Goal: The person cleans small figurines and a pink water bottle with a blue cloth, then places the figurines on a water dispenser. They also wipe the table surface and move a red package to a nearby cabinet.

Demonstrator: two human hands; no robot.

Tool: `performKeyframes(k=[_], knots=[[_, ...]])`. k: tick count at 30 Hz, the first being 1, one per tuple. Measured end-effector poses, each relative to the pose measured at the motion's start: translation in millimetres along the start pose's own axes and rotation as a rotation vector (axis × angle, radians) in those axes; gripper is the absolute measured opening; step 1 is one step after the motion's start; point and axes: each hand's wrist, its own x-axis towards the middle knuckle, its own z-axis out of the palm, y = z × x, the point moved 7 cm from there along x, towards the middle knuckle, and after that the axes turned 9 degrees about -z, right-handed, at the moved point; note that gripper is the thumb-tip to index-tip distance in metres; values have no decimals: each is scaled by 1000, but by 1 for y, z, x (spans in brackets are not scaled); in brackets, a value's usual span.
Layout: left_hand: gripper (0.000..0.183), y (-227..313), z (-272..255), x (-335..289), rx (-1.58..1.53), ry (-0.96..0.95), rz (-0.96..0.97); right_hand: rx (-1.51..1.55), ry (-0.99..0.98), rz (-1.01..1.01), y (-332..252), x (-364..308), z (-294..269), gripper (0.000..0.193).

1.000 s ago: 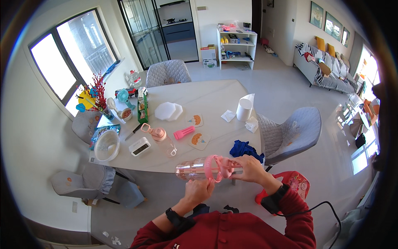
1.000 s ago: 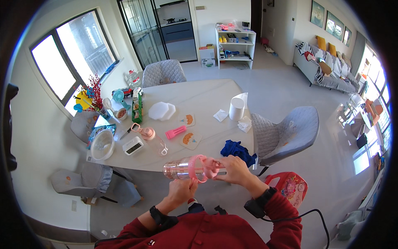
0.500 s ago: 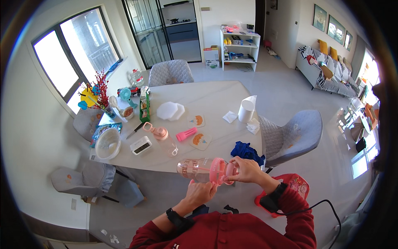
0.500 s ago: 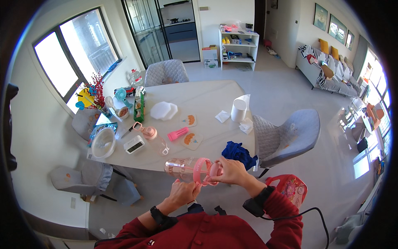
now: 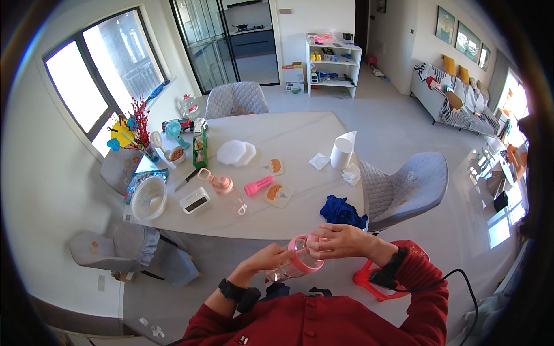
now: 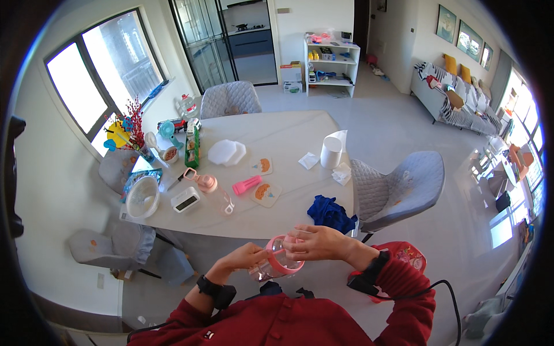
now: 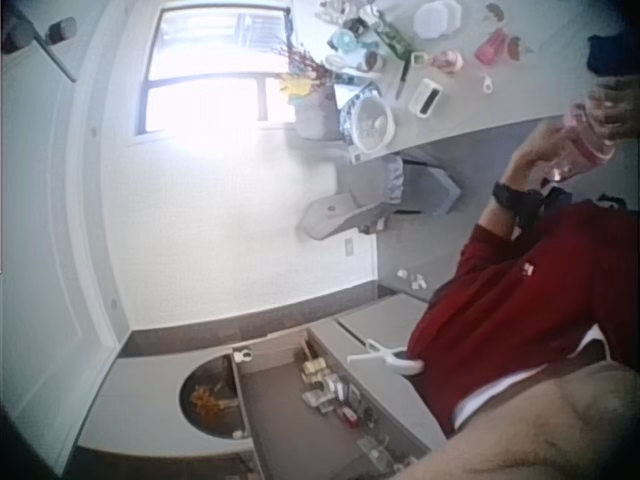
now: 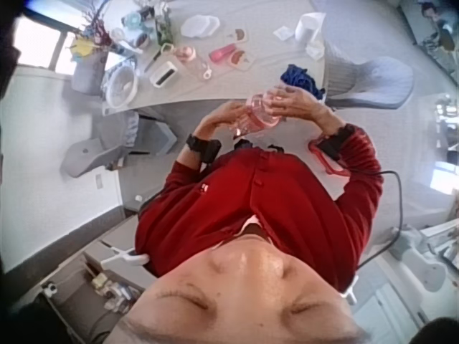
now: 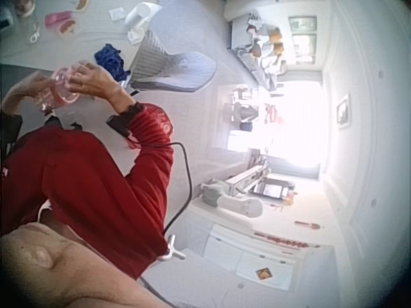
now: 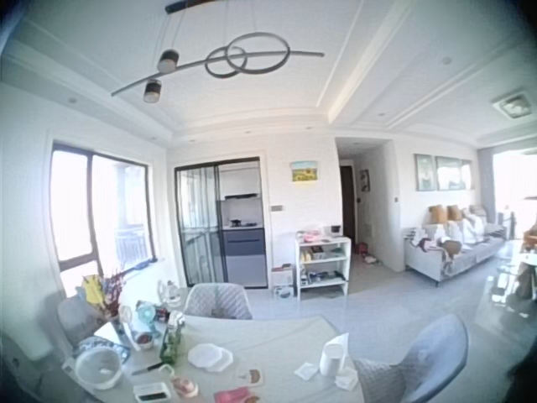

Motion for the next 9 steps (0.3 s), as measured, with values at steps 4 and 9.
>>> performKeyframes(k=[4, 9], knots=[[50, -2, -5, -5, -147, -249, -141, -89, -8, -94, -9, 4, -12, 40], [49, 7, -8, -12, -156, -313, -153, 24, 31, -53, -4, 8, -22, 47]])
